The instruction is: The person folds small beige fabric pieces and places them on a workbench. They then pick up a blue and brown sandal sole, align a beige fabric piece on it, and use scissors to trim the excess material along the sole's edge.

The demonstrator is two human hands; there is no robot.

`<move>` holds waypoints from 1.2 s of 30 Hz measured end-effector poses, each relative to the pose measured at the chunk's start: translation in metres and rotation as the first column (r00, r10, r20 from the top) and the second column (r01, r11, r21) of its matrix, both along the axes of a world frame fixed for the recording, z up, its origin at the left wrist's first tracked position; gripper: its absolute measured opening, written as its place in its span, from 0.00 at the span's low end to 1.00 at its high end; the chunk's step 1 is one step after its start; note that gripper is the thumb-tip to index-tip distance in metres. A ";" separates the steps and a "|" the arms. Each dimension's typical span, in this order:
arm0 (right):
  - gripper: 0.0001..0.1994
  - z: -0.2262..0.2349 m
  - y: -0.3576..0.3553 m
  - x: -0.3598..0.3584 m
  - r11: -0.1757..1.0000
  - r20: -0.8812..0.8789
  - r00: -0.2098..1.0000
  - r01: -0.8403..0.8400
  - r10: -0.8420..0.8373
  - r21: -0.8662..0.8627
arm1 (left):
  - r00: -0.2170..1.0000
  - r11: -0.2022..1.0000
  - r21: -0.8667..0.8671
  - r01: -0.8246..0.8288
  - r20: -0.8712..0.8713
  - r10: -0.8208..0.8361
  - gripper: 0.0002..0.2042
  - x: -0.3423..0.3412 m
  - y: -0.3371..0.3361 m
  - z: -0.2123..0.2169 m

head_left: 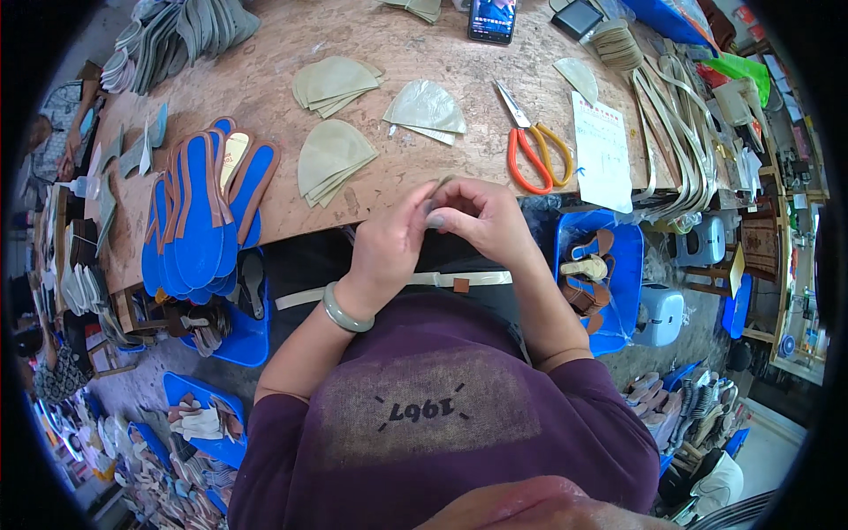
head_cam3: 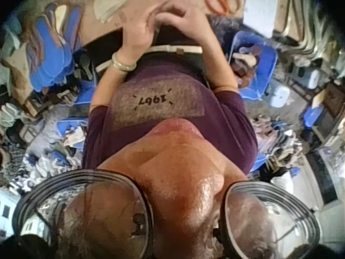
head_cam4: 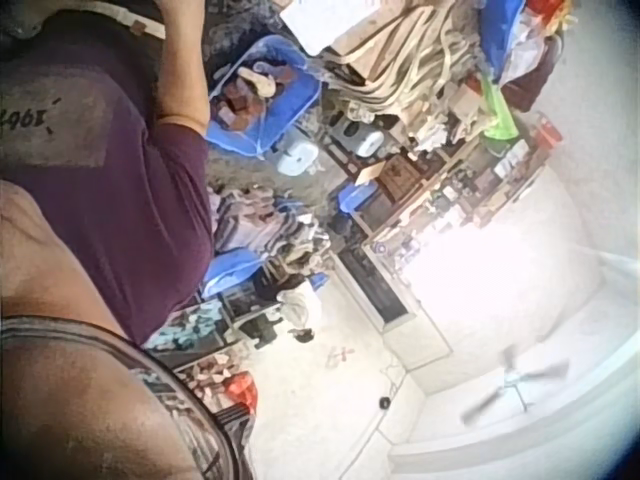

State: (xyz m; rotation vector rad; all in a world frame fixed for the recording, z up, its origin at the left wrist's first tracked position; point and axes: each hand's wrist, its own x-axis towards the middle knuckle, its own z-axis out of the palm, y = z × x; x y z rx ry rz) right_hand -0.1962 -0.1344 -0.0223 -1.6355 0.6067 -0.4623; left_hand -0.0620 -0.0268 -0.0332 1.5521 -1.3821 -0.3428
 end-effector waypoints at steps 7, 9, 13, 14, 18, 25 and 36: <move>0.08 -0.002 0.004 0.001 0.993 0.116 0.987 0.114 -0.109 -0.035 | 0.974 0.980 0.101 0.169 -0.169 -0.150 0.13 0.005 0.004 0.018; 0.08 -0.006 0.002 0.000 0.982 0.137 0.989 0.078 -0.054 -0.175 | 0.943 0.973 0.139 0.185 -0.303 -0.136 0.13 0.008 0.007 0.014; 0.09 -0.024 -0.001 0.001 0.995 0.427 0.904 0.059 -0.020 -0.080 | 0.551 0.977 -0.001 0.212 -0.826 -0.120 0.14 0.003 0.006 -0.004; 0.09 -0.028 0.001 0.003 0.996 0.487 0.869 0.087 -0.083 0.014 | 0.414 0.980 -0.015 0.197 -0.905 -0.097 0.14 0.003 0.005 -0.006; 0.08 -0.034 0.007 0.017 0.981 0.568 0.810 0.191 -0.146 -0.019 | 0.179 0.994 -0.025 0.104 -0.983 -0.043 0.15 -0.001 0.000 -0.005; 0.10 -0.013 0.016 0.021 0.922 0.468 0.883 0.164 0.020 -0.350 | 0.142 0.976 -0.138 0.169 -0.976 -0.163 0.14 0.002 0.002 0.003; 0.11 0.004 0.009 -0.003 0.968 0.210 0.968 -0.179 0.140 0.176 | 0.794 0.987 -0.136 0.082 -0.590 -0.148 0.14 -0.001 0.007 0.009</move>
